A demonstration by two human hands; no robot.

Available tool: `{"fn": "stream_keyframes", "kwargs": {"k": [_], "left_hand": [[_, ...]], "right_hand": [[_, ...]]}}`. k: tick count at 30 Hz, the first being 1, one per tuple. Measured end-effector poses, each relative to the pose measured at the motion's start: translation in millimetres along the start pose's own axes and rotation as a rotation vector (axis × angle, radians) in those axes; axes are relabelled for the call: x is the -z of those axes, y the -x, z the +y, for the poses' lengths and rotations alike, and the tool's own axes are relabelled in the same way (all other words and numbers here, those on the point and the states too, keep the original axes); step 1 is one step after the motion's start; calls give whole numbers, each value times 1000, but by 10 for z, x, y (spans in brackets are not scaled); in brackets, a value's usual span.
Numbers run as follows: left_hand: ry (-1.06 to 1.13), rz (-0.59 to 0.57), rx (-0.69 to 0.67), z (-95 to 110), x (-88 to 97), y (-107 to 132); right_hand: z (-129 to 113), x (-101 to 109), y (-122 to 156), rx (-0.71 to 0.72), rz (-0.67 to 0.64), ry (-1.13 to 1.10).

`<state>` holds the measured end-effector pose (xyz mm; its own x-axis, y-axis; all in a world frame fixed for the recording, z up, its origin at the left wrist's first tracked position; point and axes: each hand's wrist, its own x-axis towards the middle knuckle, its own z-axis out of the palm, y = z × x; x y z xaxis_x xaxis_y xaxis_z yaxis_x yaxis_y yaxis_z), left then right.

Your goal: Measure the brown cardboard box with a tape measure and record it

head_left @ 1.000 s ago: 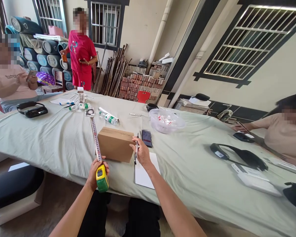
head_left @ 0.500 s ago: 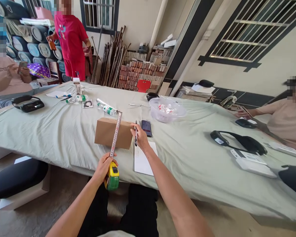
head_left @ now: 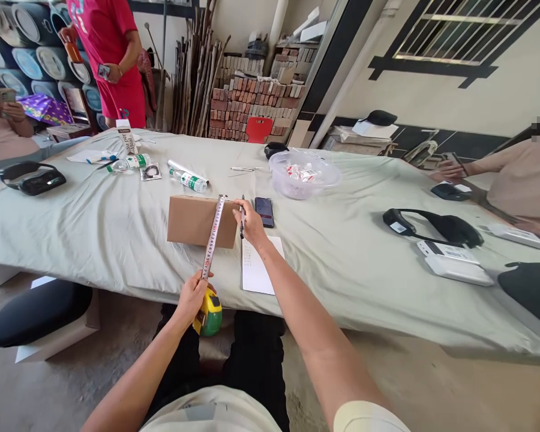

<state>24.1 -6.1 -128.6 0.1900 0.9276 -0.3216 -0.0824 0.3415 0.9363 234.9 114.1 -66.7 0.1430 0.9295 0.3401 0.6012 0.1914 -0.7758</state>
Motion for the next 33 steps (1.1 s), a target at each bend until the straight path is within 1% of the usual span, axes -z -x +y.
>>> {"fn": "stream_keyframes", "kwargs": {"k": [3,7,9,13,18,21,26,29,33], "left_hand": [[-5,21,0,-86,-7,47],[-24,70,-13,-155,-24,70],[-38,95,-23,-158,-35,71],[-61,134,-37,-131,-60,76],[-27,133,-15,-110,-102,61],[24,85,44,-121,-164,46],[166,-41,205,-171,-288,-1],[238,-46,296,-199,-292,-89],[301,-53,402,-198,-253,-241]], "right_hand": [[-4,4,-19,-22,-14,-6],[-17,42,-11,-6,-13,-22],[-50,63,1,-13,-19,-24],[-163,59,11,-83,-10,52],[-250,4,-21,-126,2,113],[-247,-5,-53,-149,-12,117],[-215,10,-68,-133,-6,99],[-197,12,-58,-106,-4,94],[-171,-3,-63,-106,-12,115]]}}
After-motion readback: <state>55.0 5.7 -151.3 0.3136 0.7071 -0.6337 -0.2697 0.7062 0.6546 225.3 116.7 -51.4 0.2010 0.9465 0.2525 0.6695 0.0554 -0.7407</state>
